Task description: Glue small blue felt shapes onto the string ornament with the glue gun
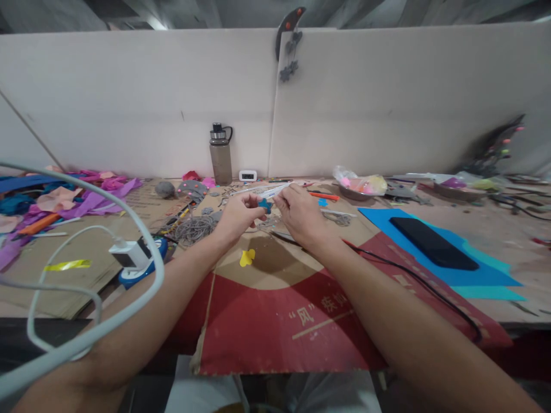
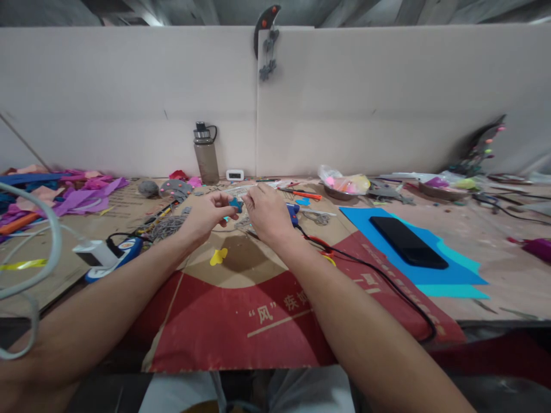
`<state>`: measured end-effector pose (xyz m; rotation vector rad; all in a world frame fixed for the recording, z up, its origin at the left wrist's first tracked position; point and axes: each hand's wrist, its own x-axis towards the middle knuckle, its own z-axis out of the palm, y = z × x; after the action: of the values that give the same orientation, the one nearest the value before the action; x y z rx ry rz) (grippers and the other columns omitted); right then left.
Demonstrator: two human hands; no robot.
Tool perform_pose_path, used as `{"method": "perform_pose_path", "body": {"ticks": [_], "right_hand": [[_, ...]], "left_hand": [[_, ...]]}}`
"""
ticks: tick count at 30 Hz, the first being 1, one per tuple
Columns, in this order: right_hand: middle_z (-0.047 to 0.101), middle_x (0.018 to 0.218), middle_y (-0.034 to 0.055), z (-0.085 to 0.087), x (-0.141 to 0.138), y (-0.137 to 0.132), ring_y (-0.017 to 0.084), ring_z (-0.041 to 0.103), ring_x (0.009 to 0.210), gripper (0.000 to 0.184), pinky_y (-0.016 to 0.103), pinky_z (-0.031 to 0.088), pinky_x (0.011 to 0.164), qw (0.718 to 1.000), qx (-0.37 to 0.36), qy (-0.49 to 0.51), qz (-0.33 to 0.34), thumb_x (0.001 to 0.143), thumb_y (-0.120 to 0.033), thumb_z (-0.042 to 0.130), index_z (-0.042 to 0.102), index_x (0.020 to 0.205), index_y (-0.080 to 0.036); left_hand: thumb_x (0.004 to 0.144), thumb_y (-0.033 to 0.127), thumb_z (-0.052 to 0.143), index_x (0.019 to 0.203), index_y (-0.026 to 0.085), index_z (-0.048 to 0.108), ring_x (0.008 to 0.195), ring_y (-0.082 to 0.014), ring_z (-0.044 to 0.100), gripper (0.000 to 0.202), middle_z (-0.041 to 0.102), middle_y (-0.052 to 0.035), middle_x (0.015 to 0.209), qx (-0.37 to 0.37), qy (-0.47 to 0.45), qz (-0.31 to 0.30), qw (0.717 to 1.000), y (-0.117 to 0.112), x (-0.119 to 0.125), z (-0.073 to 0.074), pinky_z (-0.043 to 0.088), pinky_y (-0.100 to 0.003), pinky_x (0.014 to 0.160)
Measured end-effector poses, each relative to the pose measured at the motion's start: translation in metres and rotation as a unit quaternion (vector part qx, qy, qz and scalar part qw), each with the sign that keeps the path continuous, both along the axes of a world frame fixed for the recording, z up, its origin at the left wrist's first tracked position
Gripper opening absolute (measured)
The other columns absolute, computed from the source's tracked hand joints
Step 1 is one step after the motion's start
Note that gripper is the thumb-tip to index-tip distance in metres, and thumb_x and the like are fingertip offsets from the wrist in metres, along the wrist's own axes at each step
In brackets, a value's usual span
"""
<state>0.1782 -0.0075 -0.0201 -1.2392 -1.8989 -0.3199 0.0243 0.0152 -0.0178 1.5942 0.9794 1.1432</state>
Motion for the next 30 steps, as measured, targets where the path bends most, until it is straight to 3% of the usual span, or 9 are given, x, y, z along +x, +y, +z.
{"method": "perform_pose_path", "body": {"ticks": [3, 7, 15, 30], "right_hand": [[0.058, 0.078, 0.0082, -0.0003, -0.0012, -0.0005, 0.020, 0.050, 0.076, 0.027, 0.032, 0.035, 0.069, 1.000, -0.016, -0.001, -0.010, 0.092, -0.027, 0.040, 0.054, 0.070, -0.019], [0.058, 0.073, 0.0064, -0.0013, -0.0019, -0.0005, 0.019, 0.050, 0.071, 0.032, 0.030, 0.033, 0.065, 0.999, -0.037, 0.017, -0.017, 0.092, -0.032, 0.040, 0.055, 0.068, -0.019], [0.056, 0.063, 0.0024, -0.0022, -0.0022, -0.0012, 0.014, 0.046, 0.061, 0.038, 0.027, 0.029, 0.060, 0.997, -0.061, 0.046, -0.025, 0.092, -0.036, 0.040, 0.053, 0.061, -0.018], [0.041, 0.050, -0.0013, 0.0016, 0.0009, -0.0028, 0.012, 0.036, 0.051, 0.047, 0.027, 0.021, 0.054, 0.985, -0.142, 0.097, 0.002, 0.091, -0.045, 0.035, 0.041, 0.052, -0.019]], "left_hand": [[0.062, 0.013, 0.066, 0.079, 0.015, 0.061, 0.051, -0.0068, 0.051, 0.018, 0.057, 0.0024, 0.060, 0.019, 0.011, 0.017, 1.000, -0.0010, 0.0006, 0.0005, 0.035, -0.019, 0.045], [0.066, 0.014, 0.063, 0.083, 0.014, 0.065, 0.045, -0.0049, 0.043, 0.017, 0.054, 0.0035, 0.057, 0.017, 0.012, -0.011, 1.000, -0.0026, 0.0011, 0.0006, 0.034, -0.019, 0.042], [0.066, 0.017, 0.067, 0.079, 0.013, 0.064, 0.054, -0.0083, 0.055, 0.014, 0.058, 0.0002, 0.063, 0.011, -0.031, -0.065, 0.997, -0.0013, 0.0031, -0.0052, 0.047, -0.021, 0.050], [0.070, 0.021, 0.067, 0.080, 0.013, 0.066, 0.056, -0.0100, 0.058, 0.013, 0.061, -0.0016, 0.064, 0.001, -0.011, -0.085, 0.996, -0.0044, 0.0051, -0.0035, 0.050, -0.023, 0.052]]}}
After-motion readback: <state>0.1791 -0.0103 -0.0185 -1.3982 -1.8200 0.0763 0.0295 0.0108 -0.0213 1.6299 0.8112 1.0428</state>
